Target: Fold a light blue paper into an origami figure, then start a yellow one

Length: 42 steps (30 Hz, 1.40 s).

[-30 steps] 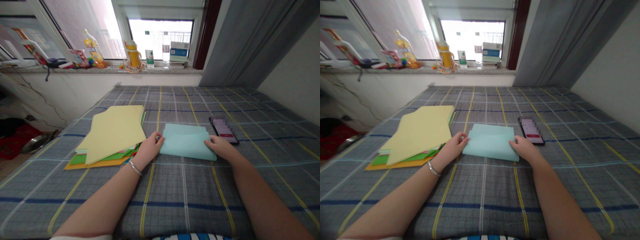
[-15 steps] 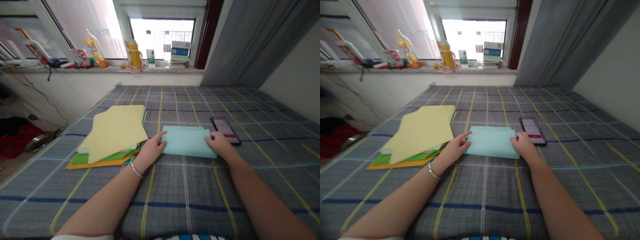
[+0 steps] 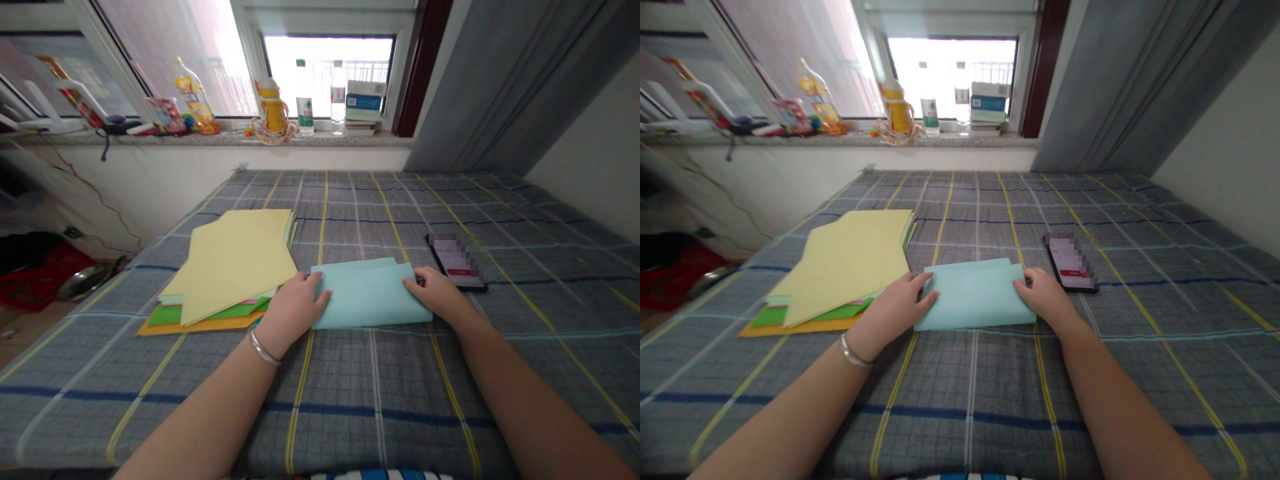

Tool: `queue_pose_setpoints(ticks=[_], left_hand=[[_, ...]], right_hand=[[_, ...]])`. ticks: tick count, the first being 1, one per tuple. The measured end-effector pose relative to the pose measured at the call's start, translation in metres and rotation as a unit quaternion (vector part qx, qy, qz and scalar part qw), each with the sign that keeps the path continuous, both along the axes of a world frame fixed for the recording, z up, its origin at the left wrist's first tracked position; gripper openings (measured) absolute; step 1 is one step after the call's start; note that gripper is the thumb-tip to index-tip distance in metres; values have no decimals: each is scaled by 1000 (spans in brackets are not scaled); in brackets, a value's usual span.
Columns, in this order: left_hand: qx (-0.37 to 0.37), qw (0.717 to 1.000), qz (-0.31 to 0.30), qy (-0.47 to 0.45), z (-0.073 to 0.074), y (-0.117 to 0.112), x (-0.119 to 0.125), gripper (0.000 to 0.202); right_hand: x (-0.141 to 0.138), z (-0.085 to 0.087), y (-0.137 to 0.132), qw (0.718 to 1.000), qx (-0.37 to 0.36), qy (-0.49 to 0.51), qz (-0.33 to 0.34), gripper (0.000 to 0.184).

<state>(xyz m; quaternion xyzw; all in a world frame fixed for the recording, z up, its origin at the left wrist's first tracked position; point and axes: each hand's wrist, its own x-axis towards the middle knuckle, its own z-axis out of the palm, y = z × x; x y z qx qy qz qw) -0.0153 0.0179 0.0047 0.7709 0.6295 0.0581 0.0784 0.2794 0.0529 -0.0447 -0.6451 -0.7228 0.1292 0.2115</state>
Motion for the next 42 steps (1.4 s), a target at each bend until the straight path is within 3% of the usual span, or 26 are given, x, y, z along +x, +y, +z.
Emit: queue_pose_setpoints(ticks=[8, 14, 20, 23, 27, 31, 35, 39, 42], left_hand=[[4, 1000, -27, 0, -3, -3, -3, 45], [-10, 1000, 0, 12, -6, -3, -2, 61], [-8, 998, 5, -57, -17, 9, -5, 73], [-17, 989, 23, -145, -22, 18, -8, 85], [-25, 955, 67, -288, -30, 31, -8, 86], [-48, 917, 104, -382, -38, 41, -7, 79], [-83, 858, 120, -493, -40, 44, -6, 69], [-141, 798, 117, -575, -36, 40, -5, 74], [-147, 775, 89, -608, -33, 37, -5, 80]], right_hand=[[-10, -6, 6, 1000, 0, -9, -14, 24], [-13, -6, 2, 1000, 13, 10, -13, 26], [-9, -8, 1, 998, 25, 56, 4, 26], [-8, -10, 2, 998, 26, 62, -10, 25], [-7, -7, 4, 997, 15, 76, -13, 26], [-3, 3, 3, 991, -63, 119, -2, 30], [2, 8, -1, 969, -116, 217, 6, 32], [5, 7, -1, 939, -133, 316, -12, 32], [3, 6, -2, 936, -125, 327, -31, 32]])
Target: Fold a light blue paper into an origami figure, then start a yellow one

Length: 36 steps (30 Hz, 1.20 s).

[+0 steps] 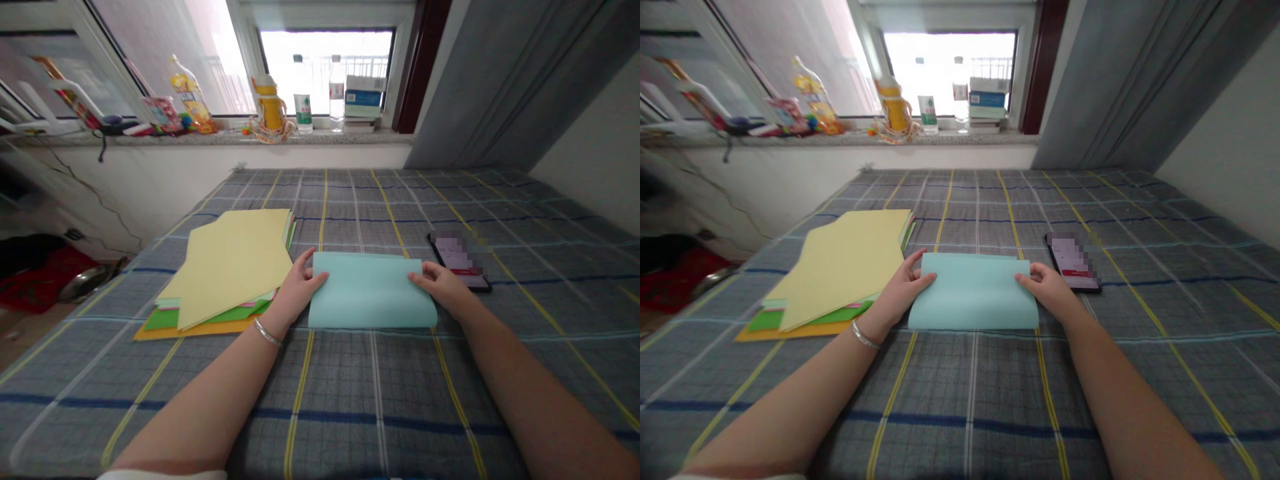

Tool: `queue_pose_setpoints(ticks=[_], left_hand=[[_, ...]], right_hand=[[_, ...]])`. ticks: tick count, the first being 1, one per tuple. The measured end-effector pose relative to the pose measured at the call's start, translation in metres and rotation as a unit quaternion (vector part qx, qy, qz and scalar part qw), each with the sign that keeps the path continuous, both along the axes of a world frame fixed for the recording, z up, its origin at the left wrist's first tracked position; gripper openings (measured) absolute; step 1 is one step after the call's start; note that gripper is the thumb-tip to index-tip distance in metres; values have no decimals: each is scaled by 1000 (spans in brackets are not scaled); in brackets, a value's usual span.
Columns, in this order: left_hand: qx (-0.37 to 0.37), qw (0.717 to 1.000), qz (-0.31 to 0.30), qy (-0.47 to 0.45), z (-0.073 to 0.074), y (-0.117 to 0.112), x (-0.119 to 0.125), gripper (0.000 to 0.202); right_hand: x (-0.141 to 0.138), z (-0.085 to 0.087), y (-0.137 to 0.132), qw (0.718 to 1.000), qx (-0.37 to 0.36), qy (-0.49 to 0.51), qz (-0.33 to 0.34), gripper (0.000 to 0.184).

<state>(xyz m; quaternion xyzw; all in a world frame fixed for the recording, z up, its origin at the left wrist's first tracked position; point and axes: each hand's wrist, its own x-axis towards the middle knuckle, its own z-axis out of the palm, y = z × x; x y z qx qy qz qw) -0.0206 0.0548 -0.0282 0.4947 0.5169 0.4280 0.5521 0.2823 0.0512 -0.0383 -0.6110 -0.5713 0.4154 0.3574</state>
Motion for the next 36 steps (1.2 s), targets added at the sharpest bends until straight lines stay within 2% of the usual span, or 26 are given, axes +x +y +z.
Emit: queue_pose_setpoints(ticks=[5, 11, 16, 21, 25, 28, 32, 36], left_hand=[[39, 999, -19, -22, 2, -3, 1, 75], [80, 997, -19, -10, 12, -11, 0, 44], [78, 996, -31, -6, 16, -14, -3, 41], [60, 998, -36, -3, 14, -14, -3, 38], [51, 998, -38, -8, 15, -14, -2, 35], [56, 998, -36, -15, 20, -16, -2, 43], [66, 997, -50, 0, 26, -18, -4, 68], [105, 991, -50, 59, 26, -18, -5, 69]], right_hand=[[-11, 6, -4, 998, 61, 15, -20, 33], [-19, 11, -10, 989, 119, 84, -22, 34], [-16, 10, -14, 982, 167, 71, -56, 44], [-16, 17, -20, 984, 175, 28, -34, 58], [-17, 19, -21, 984, 173, 40, -14, 55], [-16, 17, -19, 984, 169, 48, 1, 50], [-15, 16, -18, 986, 154, 59, 6, 42], [-16, 18, -19, 987, 156, 32, -16, 33]])
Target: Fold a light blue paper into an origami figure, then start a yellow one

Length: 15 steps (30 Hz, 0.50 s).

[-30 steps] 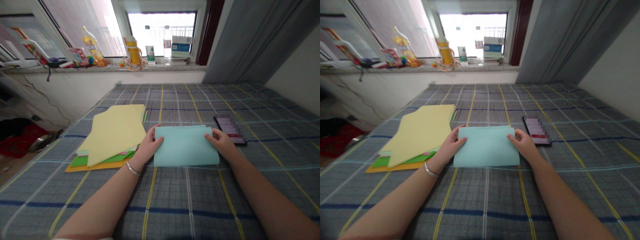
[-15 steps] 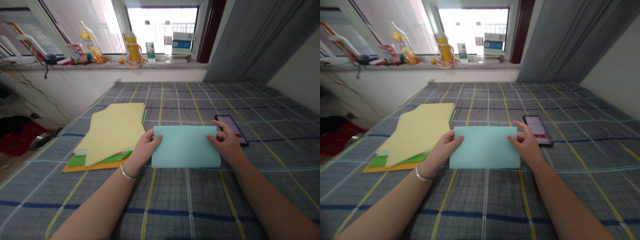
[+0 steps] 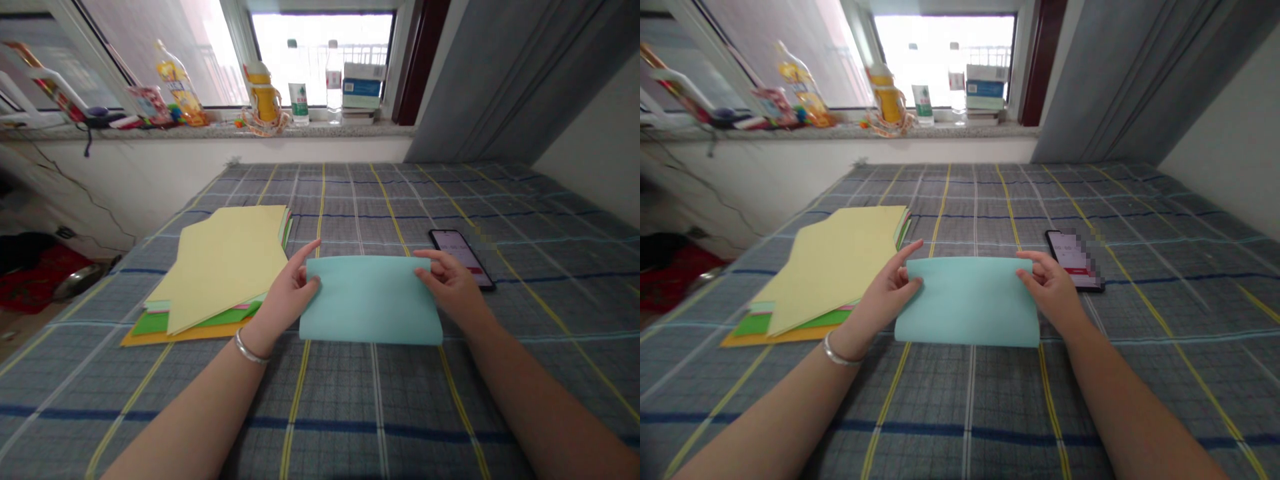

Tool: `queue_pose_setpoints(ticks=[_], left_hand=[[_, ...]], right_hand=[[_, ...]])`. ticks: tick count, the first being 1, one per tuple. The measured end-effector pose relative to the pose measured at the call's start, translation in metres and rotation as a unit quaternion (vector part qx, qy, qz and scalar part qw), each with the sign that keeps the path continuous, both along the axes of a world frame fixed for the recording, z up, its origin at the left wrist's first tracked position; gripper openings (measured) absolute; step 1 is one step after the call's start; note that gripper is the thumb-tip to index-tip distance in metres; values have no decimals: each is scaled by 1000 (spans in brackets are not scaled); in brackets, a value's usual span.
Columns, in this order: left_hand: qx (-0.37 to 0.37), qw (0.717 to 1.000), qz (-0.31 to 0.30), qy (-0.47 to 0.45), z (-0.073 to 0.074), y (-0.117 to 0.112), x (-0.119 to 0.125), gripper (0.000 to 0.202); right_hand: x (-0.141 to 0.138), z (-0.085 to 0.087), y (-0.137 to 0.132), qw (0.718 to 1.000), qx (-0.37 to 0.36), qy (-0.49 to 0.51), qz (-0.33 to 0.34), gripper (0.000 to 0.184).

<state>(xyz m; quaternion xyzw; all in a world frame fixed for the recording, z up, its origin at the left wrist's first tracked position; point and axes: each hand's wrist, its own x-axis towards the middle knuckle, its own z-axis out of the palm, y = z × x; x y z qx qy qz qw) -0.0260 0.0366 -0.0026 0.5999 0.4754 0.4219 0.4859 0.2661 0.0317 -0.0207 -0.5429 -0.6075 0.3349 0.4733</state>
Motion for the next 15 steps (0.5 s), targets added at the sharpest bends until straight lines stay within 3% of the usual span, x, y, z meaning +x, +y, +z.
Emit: queue_pose_setpoints(ticks=[7, 12, 15], left_hand=[[37, 997, 39, 55, -6, 1, 1, 46], [40, 998, 25, 39, -2, -2, 2, 54], [34, 999, 9, 32, 0, -3, 2, 49]], right_hand=[[-2, 1, -1, 1000, -16, 15, -16, 38], [-3, 2, -1, 999, -16, 46, -19, 37], [-3, 1, -2, 999, -2, 37, -28, 36]])
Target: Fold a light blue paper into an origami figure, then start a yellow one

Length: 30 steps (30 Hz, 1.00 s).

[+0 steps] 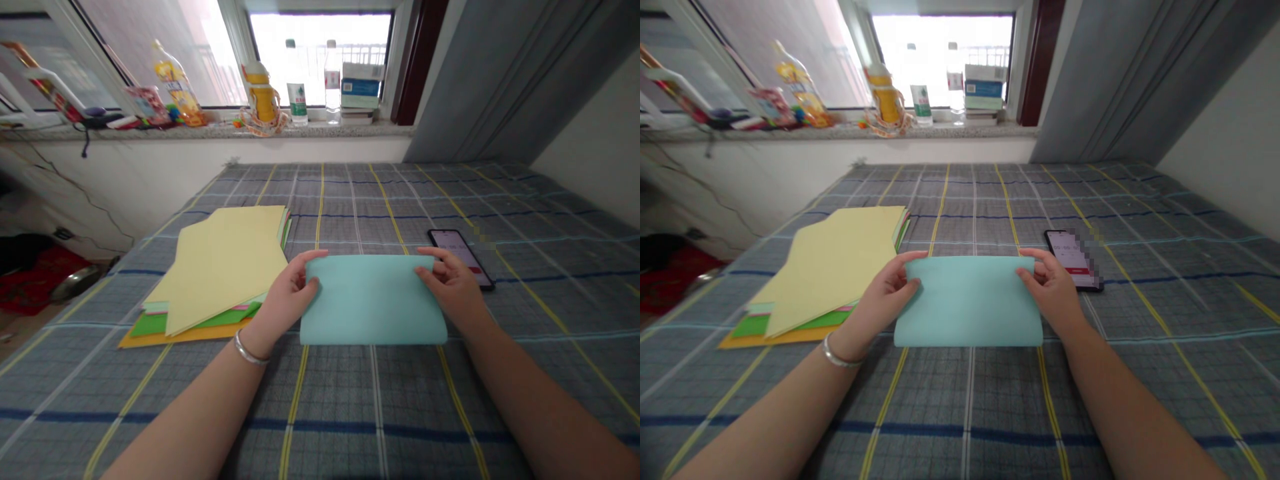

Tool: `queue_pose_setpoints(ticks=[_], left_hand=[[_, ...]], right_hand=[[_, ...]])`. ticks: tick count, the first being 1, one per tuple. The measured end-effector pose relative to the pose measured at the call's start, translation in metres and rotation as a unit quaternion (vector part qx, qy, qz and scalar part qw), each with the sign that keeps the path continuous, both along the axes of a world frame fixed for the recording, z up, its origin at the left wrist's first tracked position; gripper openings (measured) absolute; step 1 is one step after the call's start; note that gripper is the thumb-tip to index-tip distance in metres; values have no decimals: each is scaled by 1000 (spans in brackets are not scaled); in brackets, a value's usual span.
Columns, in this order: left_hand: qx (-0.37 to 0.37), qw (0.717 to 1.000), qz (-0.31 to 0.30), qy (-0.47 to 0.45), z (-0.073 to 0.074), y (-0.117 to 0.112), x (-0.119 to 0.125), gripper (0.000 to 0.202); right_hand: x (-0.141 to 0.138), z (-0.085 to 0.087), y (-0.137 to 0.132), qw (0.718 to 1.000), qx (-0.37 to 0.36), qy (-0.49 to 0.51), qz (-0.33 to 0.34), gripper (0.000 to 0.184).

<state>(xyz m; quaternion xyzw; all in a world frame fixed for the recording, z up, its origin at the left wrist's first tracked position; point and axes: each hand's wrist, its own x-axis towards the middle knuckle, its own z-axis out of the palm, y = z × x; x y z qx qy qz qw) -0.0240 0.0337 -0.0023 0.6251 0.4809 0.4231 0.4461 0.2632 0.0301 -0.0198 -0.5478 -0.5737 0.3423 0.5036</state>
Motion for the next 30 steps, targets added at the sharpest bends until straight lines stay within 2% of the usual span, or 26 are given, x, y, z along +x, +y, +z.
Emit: queue_pose_setpoints(ticks=[9, 20, 30], left_hand=[[2, 1000, 18, 22, -8, 4, -1, 34], [0, 999, 32, 20, -10, 4, 1, 34], [-4, 998, 54, 30, -10, 5, 3, 34]], right_hand=[[1, -3, 0, 999, 7, -44, -9, 37], [0, 3, -4, 997, 14, -69, -23, 25], [1, 2, -4, 995, 21, -90, -39, 25]])
